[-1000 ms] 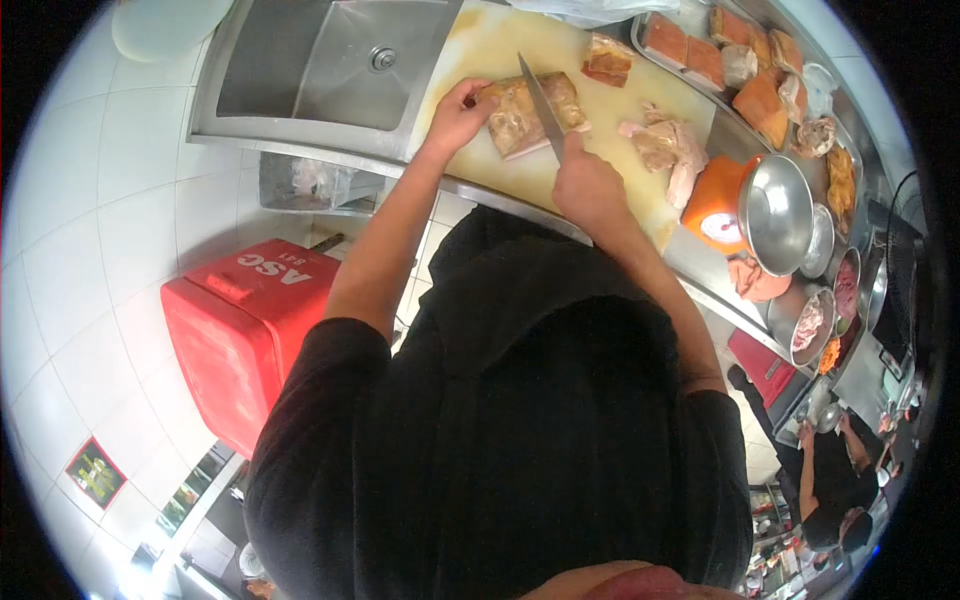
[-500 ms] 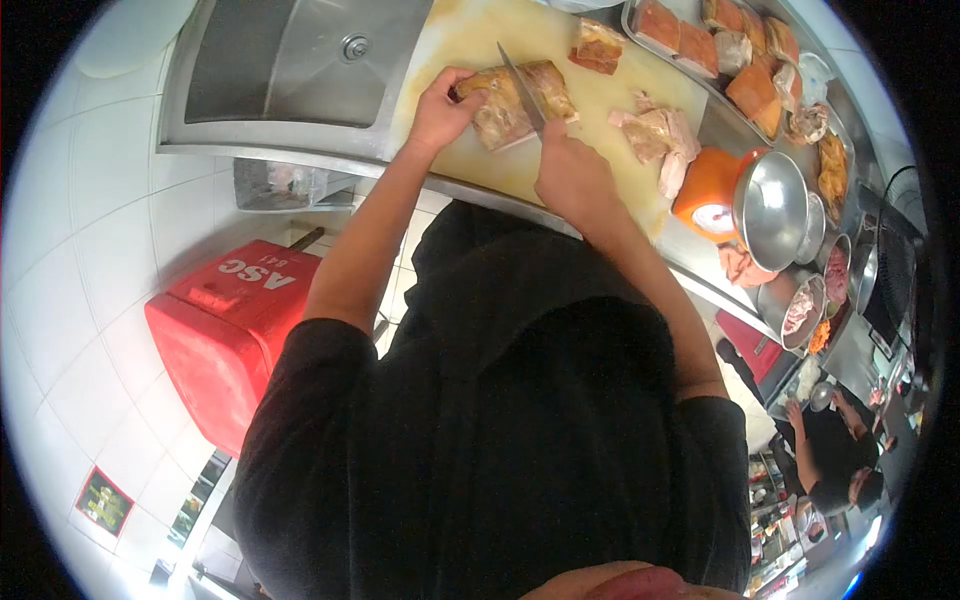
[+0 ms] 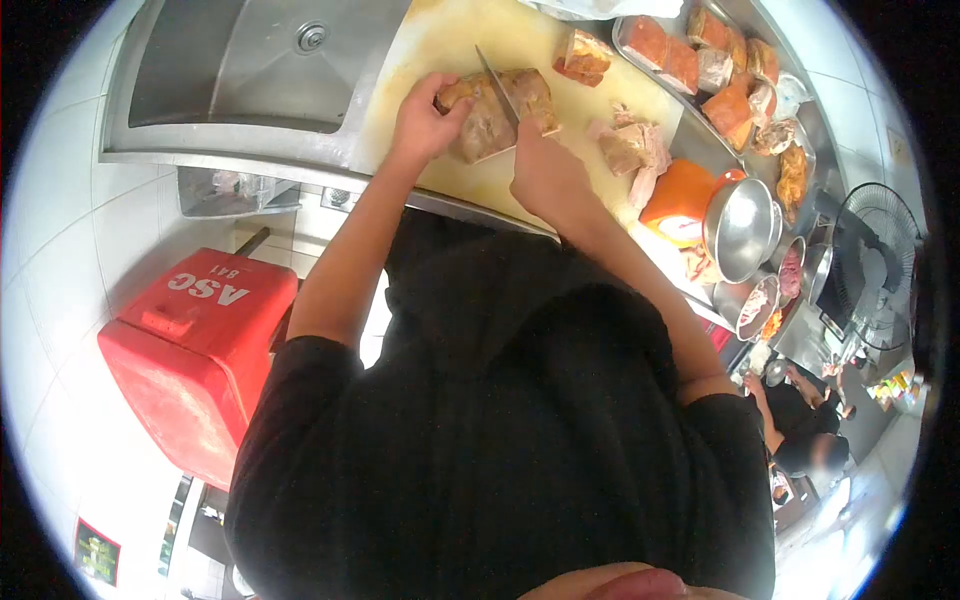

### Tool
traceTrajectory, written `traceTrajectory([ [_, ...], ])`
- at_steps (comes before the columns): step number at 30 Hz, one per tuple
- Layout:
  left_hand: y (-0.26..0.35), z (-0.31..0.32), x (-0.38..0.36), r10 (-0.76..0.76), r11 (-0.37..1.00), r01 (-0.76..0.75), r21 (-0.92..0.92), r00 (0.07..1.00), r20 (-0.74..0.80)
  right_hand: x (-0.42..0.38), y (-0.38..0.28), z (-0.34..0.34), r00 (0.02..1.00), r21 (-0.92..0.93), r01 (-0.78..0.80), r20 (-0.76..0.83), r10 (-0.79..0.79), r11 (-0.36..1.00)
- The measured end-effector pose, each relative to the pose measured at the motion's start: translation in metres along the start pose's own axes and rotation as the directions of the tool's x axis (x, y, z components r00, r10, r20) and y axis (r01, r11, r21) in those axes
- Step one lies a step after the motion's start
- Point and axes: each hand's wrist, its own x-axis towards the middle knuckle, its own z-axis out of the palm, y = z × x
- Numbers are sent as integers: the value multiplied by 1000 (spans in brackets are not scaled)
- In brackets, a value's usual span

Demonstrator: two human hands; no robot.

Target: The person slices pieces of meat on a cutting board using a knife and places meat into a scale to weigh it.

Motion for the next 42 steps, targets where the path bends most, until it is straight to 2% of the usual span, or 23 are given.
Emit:
traceTrajectory([
  [4, -22, 9, 0, 162, 987, -160, 29, 982, -95, 11, 5, 14, 1000, -7, -2, 13, 2, 1000],
  [6, -24, 14, -5, 90, 996, -90, 1, 993, -75, 10, 8, 11, 999, -37, 6, 36, -5, 999],
  [9, -6, 5, -5, 15, 1000, -15, 5, 999, -50, 19, 16, 9, 978, -31, 191, -77, -193, 981],
  [10, -1, 5, -9, -10, 1000, 10, 8, 999, -39, 26, 18, 11, 982, -32, 176, -61, -178, 984],
  [13, -13, 10, -4, 61, 997, -57, 43, 995, -77, 42, 14, 4, 987, -58, 156, -22, -157, 986],
  [15, -25, 13, 1, 44, 998, -41, 54, 998, -53, 35, 8, -2, 987, -82, 164, 7, -163, 983],
  [19, -17, 11, -2, 100, 991, -96, 89, 994, -41, 5, 18, 8, 972, -19, 175, -155, -175, 984],
  [22, -8, 16, -12, 140, 987, -131, 88, 985, -100, 4, 35, 16, 963, 4, 221, -158, -218, 975],
  [23, -4, 17, -14, 99, 994, -94, 51, 990, -96, 0, 39, 19, 962, 16, 221, -169, -215, 975],
  [26, -6, 9, -10, 202, 925, -161, 344, 976, -84, -34, 36, 10, 959, 20, 211, -199, -203, 977],
  [27, 0, 3, -16, 337, 867, -271, 417, 937, -91, -37, 39, 15, 961, 7, 197, -201, -192, 980],
  [30, 18, -6, -6, 619, 722, -487, 491, 772, -145, -27, 47, 29, 965, 0, 168, -206, -164, 986],
  [33, 48, -2, 23, 780, 597, -694, 403, 619, -92, -14, 55, 42, 965, 3, 151, -219, -146, 989],
  [36, 76, 18, 48, 824, 497, -779, 382, 561, 74, -14, 52, 44, 969, -1, 109, -222, -107, 994],
  [39, 84, 41, 70, 780, 485, -841, 241, 541, 315, -17, 50, 49, 978, -8, 51, -200, -52, 999],
  [42, 83, 55, 76, 646, 500, -820, 279, 567, 512, -12, 54, 59, 976, -2, 10, -217, -10, 1000],
])
